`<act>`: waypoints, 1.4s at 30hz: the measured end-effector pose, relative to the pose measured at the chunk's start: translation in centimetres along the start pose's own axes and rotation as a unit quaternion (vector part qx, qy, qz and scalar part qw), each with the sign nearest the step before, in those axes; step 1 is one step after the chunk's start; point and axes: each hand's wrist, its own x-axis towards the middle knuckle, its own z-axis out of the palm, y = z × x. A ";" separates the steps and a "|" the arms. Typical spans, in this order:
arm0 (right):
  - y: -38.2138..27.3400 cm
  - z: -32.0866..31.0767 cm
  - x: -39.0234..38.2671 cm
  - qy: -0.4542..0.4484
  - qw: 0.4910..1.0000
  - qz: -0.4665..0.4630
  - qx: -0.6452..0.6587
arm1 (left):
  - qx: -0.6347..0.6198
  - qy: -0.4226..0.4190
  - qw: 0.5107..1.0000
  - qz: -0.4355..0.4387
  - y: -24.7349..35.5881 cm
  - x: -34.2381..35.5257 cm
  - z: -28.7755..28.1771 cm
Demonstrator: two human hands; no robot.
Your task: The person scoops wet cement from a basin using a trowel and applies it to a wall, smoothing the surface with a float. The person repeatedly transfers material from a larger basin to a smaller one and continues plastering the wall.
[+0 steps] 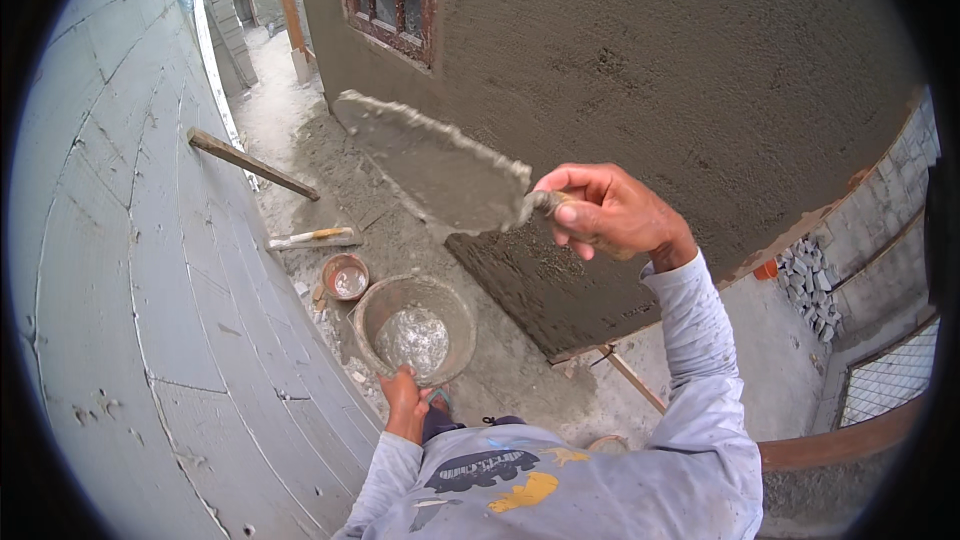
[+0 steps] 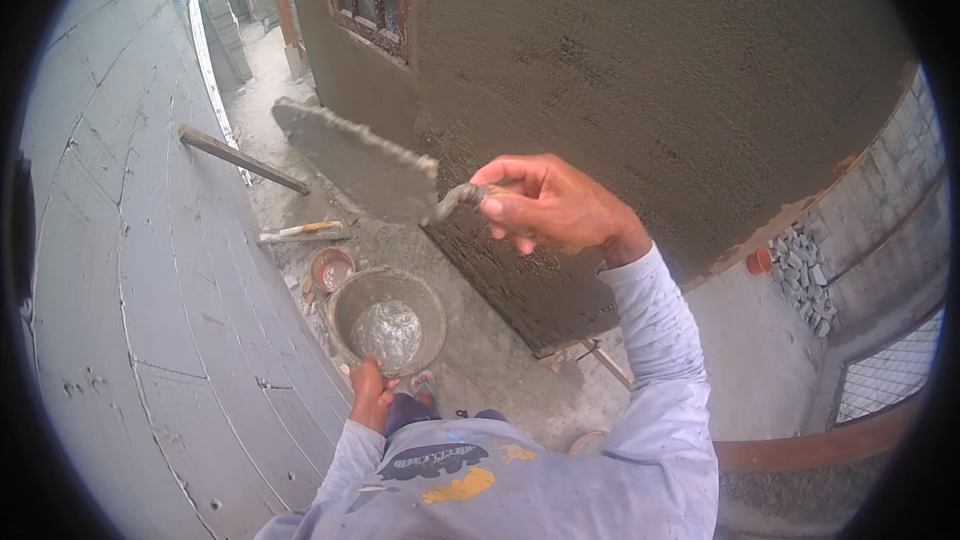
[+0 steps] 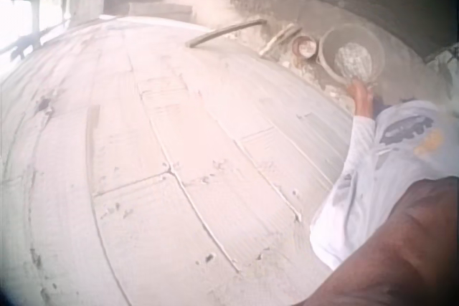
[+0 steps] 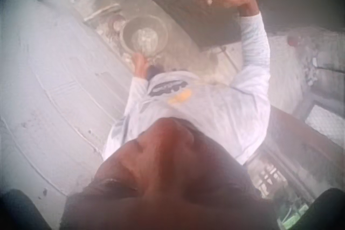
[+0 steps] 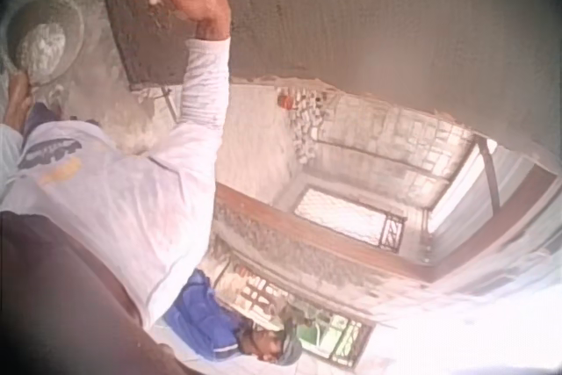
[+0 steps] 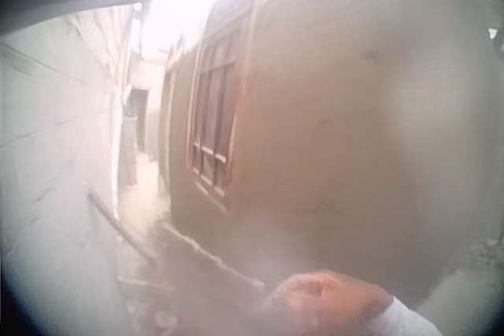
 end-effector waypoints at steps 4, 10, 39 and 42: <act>-2.9 -7.2 -8.3 0.405 0.842 0.058 -0.351 | 0.000 -0.037 0.999 -0.021 -3.7 -3.6 0.3; -1.0 -2.5 -19.6 0.415 0.741 -0.058 -0.524 | 0.101 -0.056 0.993 0.036 -8.7 -6.7 -0.1; -1.4 0.0 -27.6 0.036 0.976 0.196 -0.085 | 0.158 -0.159 0.973 -0.061 -10.9 -11.5 -1.4; -6.2 -4.2 -26.2 0.244 0.865 0.212 -0.383 | 0.161 -0.161 0.970 -0.079 -12.8 -11.4 -2.3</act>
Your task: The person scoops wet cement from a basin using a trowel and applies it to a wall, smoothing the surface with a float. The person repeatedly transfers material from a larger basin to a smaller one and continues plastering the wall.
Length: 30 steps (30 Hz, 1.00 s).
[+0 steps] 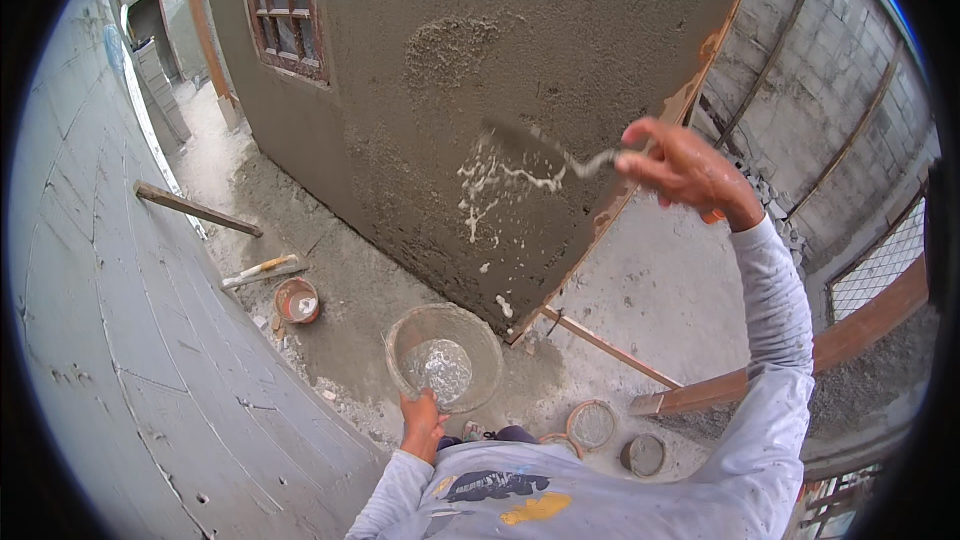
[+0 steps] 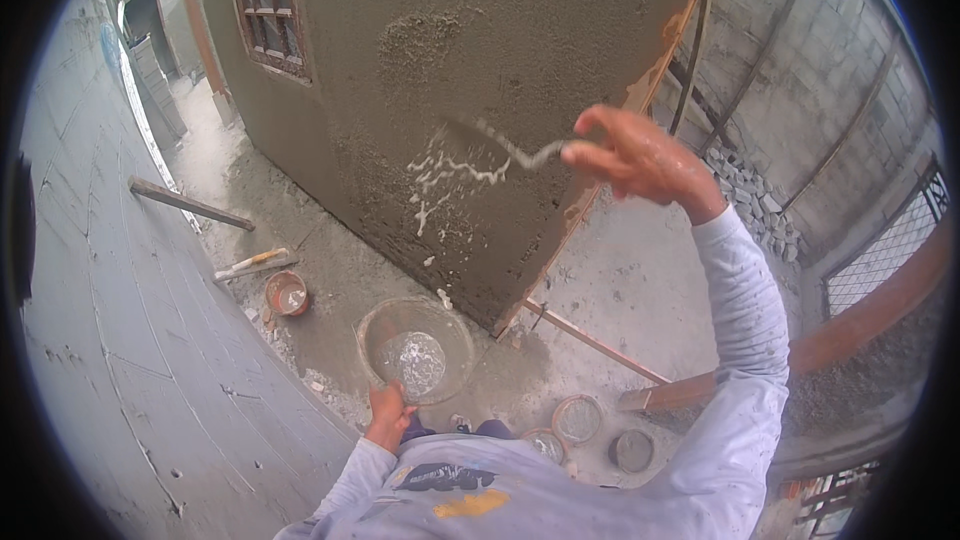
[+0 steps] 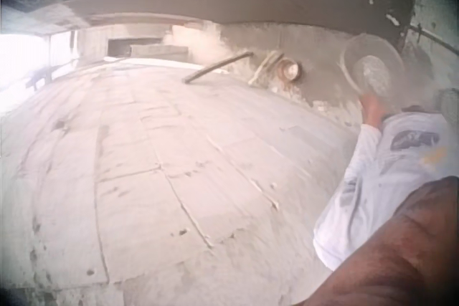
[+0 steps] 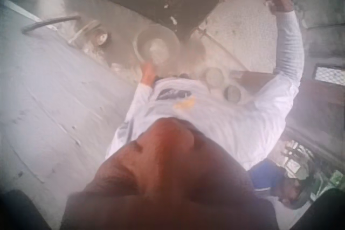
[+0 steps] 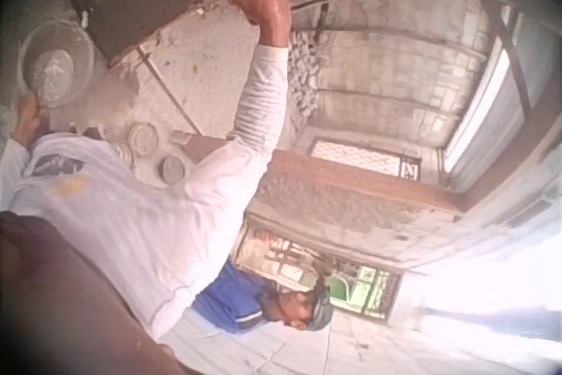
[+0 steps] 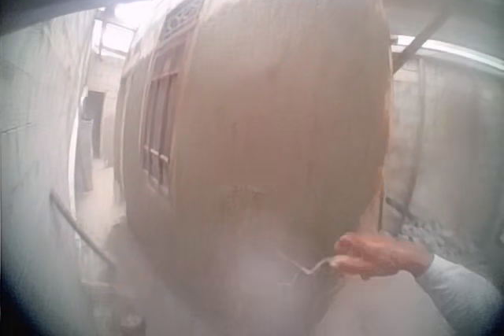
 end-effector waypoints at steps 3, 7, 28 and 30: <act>0.4 -2.9 0.2 0.233 0.957 -0.080 -0.151 | -0.041 0.011 0.998 0.046 -1.3 -0.4 1.5; 0.3 5.8 -5.0 0.222 0.935 -0.151 -0.230 | 0.004 -0.011 0.993 0.120 -2.6 1.1 -0.6; 3.8 19.8 -8.3 -0.279 0.939 0.053 0.194 | 0.025 -0.036 0.999 0.023 2.3 0.3 -0.6; 4.9 19.0 -7.7 -0.357 0.859 0.168 0.327 | 0.031 -0.030 0.999 0.017 1.4 1.0 -0.8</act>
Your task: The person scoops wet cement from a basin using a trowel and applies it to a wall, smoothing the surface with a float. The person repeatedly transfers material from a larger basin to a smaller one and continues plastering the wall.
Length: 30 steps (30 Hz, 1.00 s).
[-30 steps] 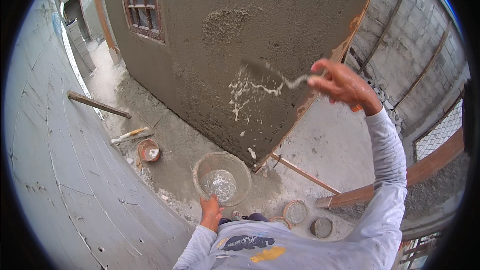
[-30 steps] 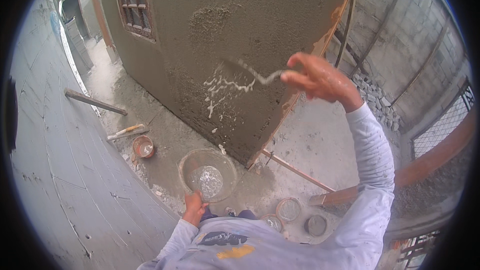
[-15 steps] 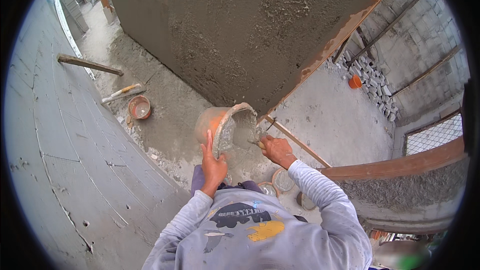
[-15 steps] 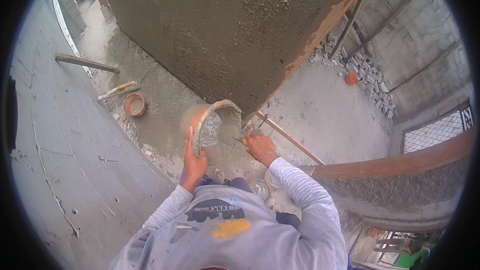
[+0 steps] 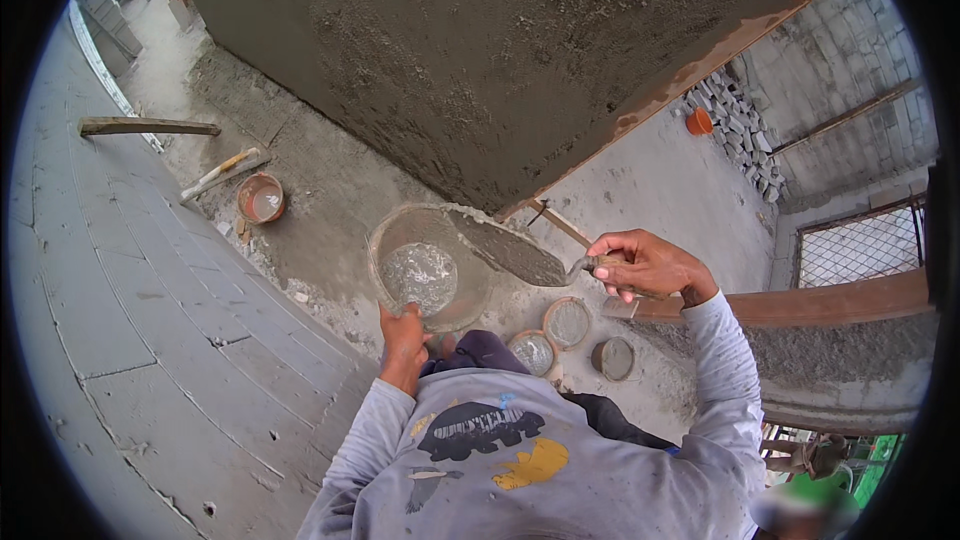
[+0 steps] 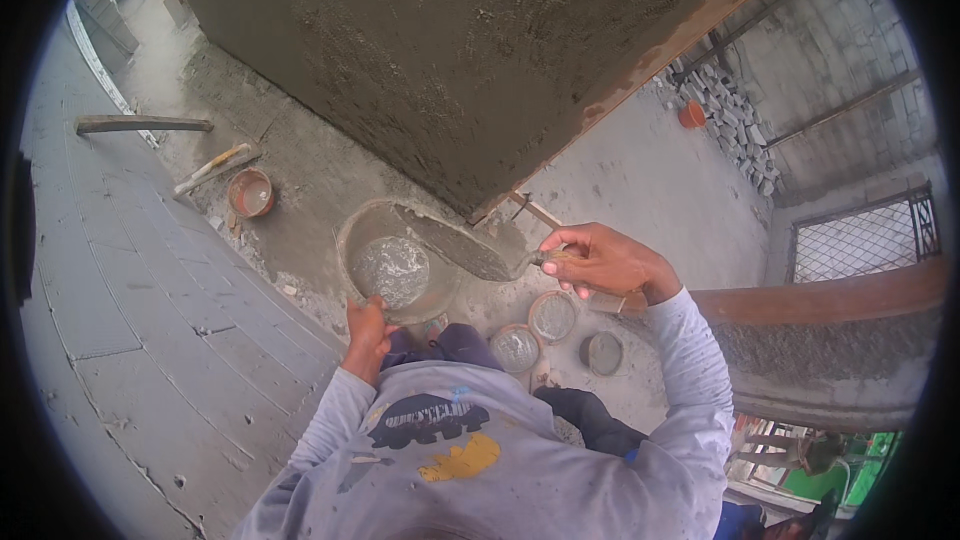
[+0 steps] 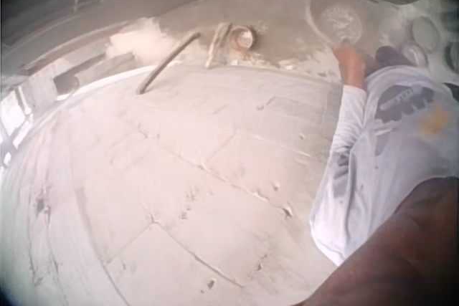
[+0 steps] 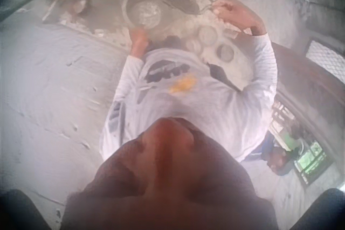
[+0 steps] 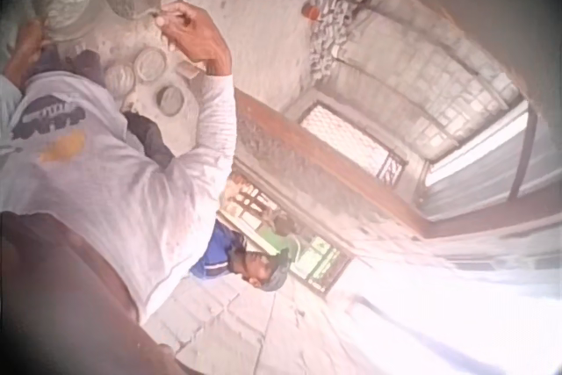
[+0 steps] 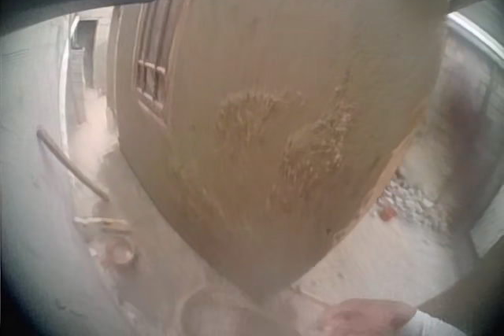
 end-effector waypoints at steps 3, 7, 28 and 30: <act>1.7 -3.8 2.6 0.255 0.917 -0.010 -0.307 | -0.008 0.008 1.000 -0.014 -1.2 -0.1 0.2; -3.8 -2.9 0.8 0.499 0.764 -0.147 -0.383 | -0.032 0.013 0.999 0.035 -2.5 0.9 -0.7; 1.7 2.7 -1.1 0.186 0.955 -0.106 -0.207 | -0.016 -0.052 0.998 0.034 1.1 -2.5 3.9; 0.7 0.1 -3.4 0.131 0.979 -0.073 -0.139 | -0.025 -0.035 0.999 0.021 0.2 -2.7 3.9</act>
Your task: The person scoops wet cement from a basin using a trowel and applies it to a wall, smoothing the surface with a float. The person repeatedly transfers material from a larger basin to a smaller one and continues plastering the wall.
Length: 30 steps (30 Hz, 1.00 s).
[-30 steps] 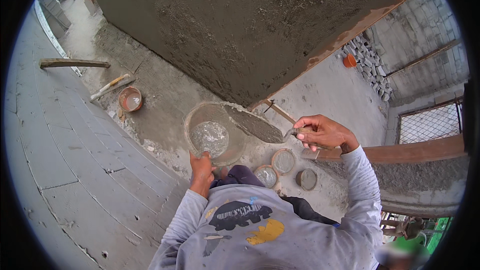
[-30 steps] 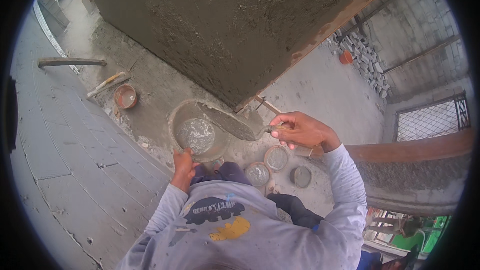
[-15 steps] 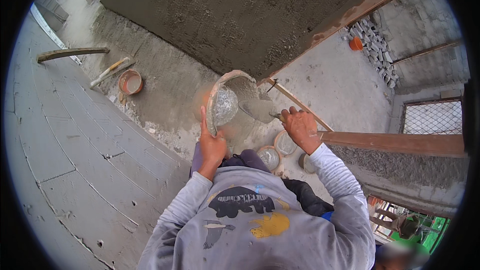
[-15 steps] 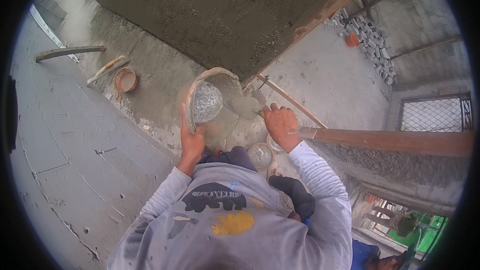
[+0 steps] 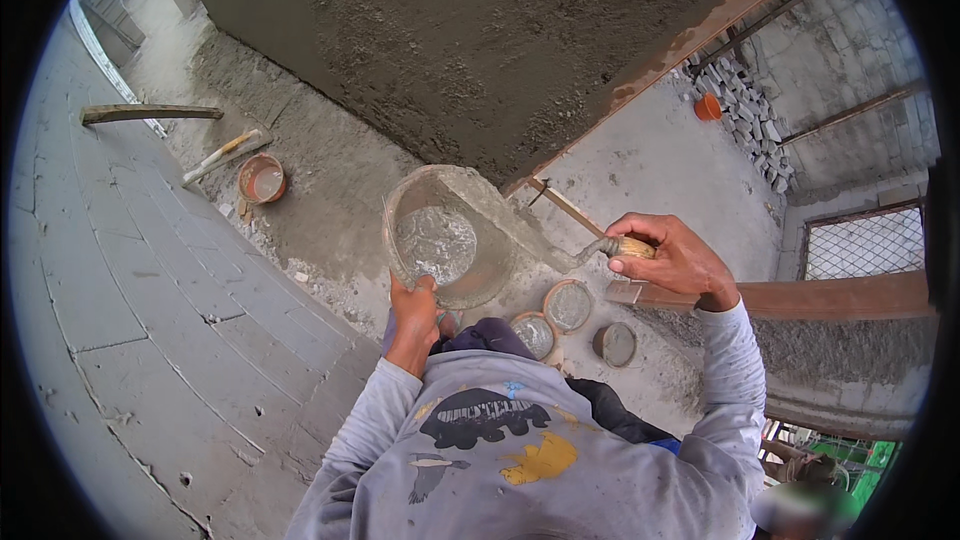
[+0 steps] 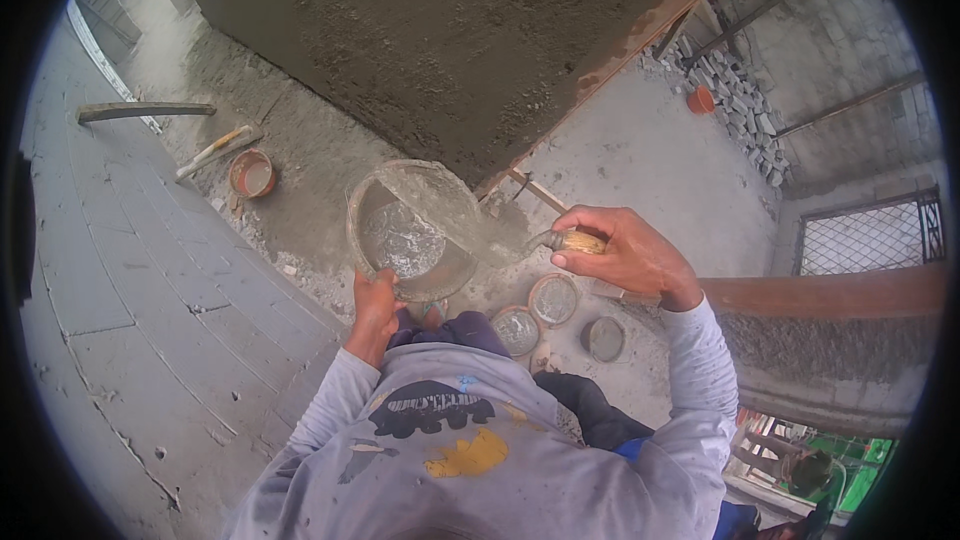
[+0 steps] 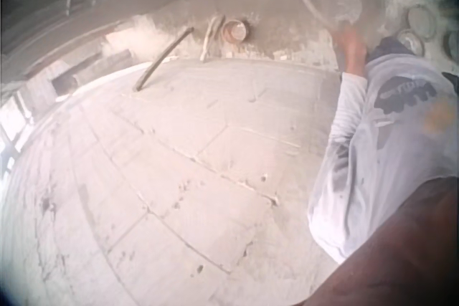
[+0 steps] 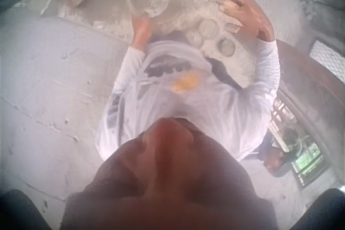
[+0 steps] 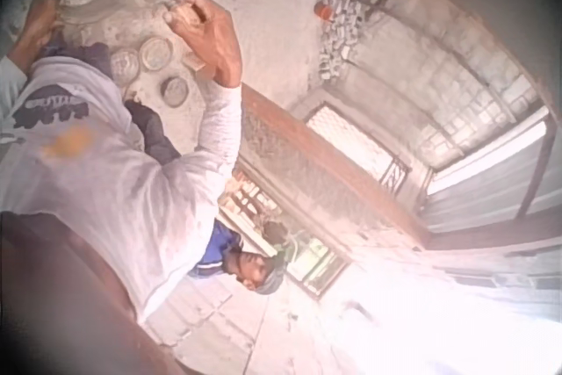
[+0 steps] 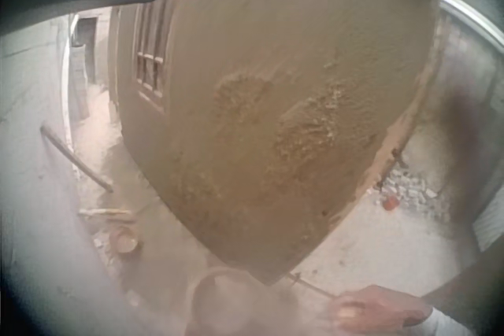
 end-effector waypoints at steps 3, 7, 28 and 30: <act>-1.0 -5.8 -0.9 -0.012 0.995 0.080 0.058 | 0.023 0.019 1.000 -0.007 -0.8 -0.3 0.1; -5.4 -10.9 -2.2 0.427 0.845 -0.052 -0.318 | 0.007 0.048 0.999 0.003 -3.8 0.6 -1.4; 5.1 5.0 3.9 0.173 0.949 -0.175 -0.197 | -0.011 -0.025 1.000 0.010 1.0 -3.4 1.1; 0.1 0.8 2.4 0.088 0.972 -0.149 -0.156 | -0.033 0.001 0.999 0.020 0.4 -3.5 0.6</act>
